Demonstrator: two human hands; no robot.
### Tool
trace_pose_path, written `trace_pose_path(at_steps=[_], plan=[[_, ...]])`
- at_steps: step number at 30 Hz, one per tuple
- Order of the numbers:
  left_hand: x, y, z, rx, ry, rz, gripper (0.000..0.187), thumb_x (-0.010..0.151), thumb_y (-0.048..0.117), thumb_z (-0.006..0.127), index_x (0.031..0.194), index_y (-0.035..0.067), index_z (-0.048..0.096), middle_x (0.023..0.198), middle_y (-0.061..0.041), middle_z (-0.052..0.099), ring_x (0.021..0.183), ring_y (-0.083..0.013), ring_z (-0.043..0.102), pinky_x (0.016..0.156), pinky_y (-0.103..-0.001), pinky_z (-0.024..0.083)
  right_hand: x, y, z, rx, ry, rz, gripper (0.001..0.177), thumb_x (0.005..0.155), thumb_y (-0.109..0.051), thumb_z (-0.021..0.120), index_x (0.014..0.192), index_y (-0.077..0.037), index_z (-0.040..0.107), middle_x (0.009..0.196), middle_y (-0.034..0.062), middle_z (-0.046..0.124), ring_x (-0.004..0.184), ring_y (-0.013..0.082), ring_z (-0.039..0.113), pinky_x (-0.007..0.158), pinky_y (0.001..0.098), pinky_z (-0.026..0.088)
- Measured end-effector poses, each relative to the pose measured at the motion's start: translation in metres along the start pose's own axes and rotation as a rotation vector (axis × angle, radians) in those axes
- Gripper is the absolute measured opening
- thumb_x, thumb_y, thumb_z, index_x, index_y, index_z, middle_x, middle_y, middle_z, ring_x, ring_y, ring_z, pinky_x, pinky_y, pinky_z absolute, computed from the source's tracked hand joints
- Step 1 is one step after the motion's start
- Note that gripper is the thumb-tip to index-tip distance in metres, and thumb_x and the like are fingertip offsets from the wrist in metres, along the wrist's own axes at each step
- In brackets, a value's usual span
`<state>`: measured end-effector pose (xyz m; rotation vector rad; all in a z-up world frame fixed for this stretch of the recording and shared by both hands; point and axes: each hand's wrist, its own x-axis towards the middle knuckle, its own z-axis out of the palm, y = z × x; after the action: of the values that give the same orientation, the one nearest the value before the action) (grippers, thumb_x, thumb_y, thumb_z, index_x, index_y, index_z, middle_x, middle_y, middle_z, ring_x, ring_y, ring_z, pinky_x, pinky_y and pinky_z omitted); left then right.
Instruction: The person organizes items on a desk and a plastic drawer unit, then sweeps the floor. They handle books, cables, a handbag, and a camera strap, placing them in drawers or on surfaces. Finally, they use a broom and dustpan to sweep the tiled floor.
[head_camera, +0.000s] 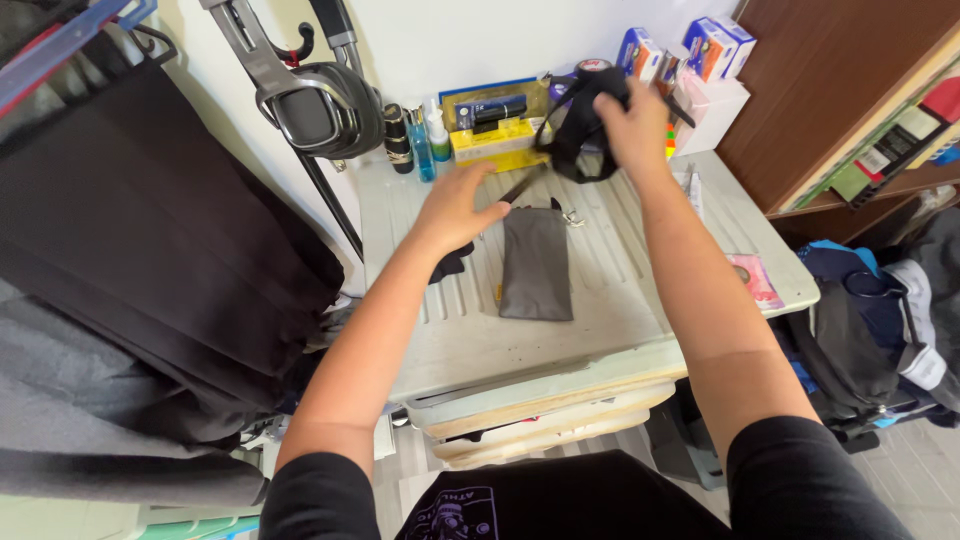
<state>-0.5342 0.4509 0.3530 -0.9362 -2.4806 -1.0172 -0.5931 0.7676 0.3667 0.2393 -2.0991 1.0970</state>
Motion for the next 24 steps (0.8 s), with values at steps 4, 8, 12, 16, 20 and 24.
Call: trace_pose_path(at_steps=[4,8,12,16,20,24], plan=[[0.014,0.016,0.020,0.020,-0.058,-0.101,0.076,0.087,0.042,0.078,0.148,0.008,0.048,0.142,-0.024,0.055,0.134,-0.0412,0.048,0.110,-0.046,0.040,0.008,-0.021,-0.032,0.992,-0.032,0.257,0.029,0.098,-0.008,0.070,0.125,0.002,0.064,0.109,0.0100,0.070,0.101,0.0240,0.067,0.094,0.0388,0.055],[0.036,0.045,0.045,-0.186,0.107,0.103,0.084,0.091,0.038,0.081,0.152,-0.001,0.039,0.149,-0.027,0.048,0.140,-0.0396,0.044,0.115,-0.046,0.036,-0.013,-0.041,-0.064,1.418,-0.137,0.463,0.038,0.097,-0.020,0.065,0.129,0.001,0.060,0.119,0.0157,0.071,0.110,0.0304,0.070,0.104,0.0448,0.057],[0.027,0.072,0.059,-1.192,-0.230,-0.031,0.089,0.085,0.021,0.081,0.156,0.010,0.030,0.150,-0.010,0.048,0.138,-0.0203,0.046,0.115,-0.036,0.037,-0.057,-0.048,-0.074,1.502,-0.210,0.559,0.057,0.098,-0.038,0.059,0.133,0.007,0.060,0.120,0.0233,0.072,0.107,0.0380,0.070,0.102,0.0479,0.056],[-0.021,0.090,0.053,-1.404,-0.163,-0.163,0.064,0.091,0.011,0.075,0.149,-0.003,0.051,0.128,-0.009,0.064,0.119,-0.0194,0.059,0.106,-0.035,0.046,-0.098,-0.054,-0.065,1.634,-0.364,0.630,0.056,0.096,-0.043,0.061,0.130,0.001,0.061,0.109,0.0260,0.072,0.097,0.0410,0.070,0.091,0.0514,0.058],[-0.109,0.103,0.006,-1.381,0.019,-0.142,0.040,0.097,0.004,0.066,0.136,-0.001,0.057,0.099,-0.006,0.064,0.095,-0.0189,0.066,0.088,-0.032,0.049,-0.149,-0.095,-0.048,1.648,-0.588,0.586,0.050,0.090,-0.031,0.070,0.128,0.000,0.062,0.110,0.0241,0.071,0.094,0.0394,0.071,0.086,0.0496,0.058],[-0.214,0.132,-0.075,-1.281,0.281,-0.151,0.032,0.091,-0.006,0.057,0.120,0.005,0.055,0.097,-0.001,0.060,0.081,-0.0107,0.060,0.073,-0.027,0.047,-0.202,-0.184,-0.024,1.359,-0.924,0.392,0.051,0.082,-0.020,0.078,0.123,0.006,0.061,0.113,0.0230,0.071,0.103,0.0327,0.069,0.095,0.0446,0.055]])
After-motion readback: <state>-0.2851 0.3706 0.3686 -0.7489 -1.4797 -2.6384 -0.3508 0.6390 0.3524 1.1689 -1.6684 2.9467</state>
